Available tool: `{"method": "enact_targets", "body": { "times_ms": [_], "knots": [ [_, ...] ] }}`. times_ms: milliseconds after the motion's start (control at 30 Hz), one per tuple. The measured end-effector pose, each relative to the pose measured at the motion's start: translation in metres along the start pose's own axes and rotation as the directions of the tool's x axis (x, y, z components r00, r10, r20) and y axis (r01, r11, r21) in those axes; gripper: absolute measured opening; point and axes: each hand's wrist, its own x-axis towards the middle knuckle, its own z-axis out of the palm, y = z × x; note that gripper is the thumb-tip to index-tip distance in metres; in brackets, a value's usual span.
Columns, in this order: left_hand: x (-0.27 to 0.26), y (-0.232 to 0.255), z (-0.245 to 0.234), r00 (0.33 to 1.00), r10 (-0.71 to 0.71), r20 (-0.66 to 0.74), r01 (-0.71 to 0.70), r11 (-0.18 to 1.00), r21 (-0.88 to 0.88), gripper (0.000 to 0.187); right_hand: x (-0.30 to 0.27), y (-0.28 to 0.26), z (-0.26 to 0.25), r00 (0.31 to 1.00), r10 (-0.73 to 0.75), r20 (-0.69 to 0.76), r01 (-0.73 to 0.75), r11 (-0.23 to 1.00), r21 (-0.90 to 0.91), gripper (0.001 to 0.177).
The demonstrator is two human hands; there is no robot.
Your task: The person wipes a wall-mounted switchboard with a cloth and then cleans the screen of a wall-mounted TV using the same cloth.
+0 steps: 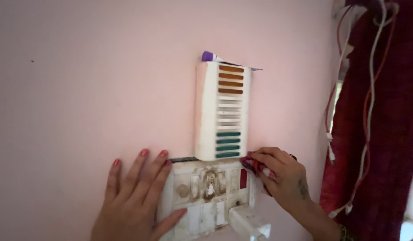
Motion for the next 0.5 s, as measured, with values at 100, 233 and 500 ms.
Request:
{"method": "enact_targets", "body": {
  "times_ms": [100,233,500],
  "knots": [
    [0.001,0.000,-0.006,1.000,0.018,0.014,-0.019,0.999,0.041,0.078,0.000,0.010,-0.003,0.995,-0.093,-0.033,0.093,0.996,0.015,0.038],
    [-0.003,0.005,-0.006,0.999,0.003,0.037,-0.007,0.993,0.117,0.067,-0.004,0.032,0.007,0.995,-0.067,-0.069,0.073,0.992,0.100,0.038],
    [-0.011,0.007,0.001,0.998,-0.051,0.044,0.040,0.972,0.231,0.054,-0.075,0.050,0.028,0.965,-0.259,-0.032,0.261,0.960,0.100,0.052]
  ]
}}
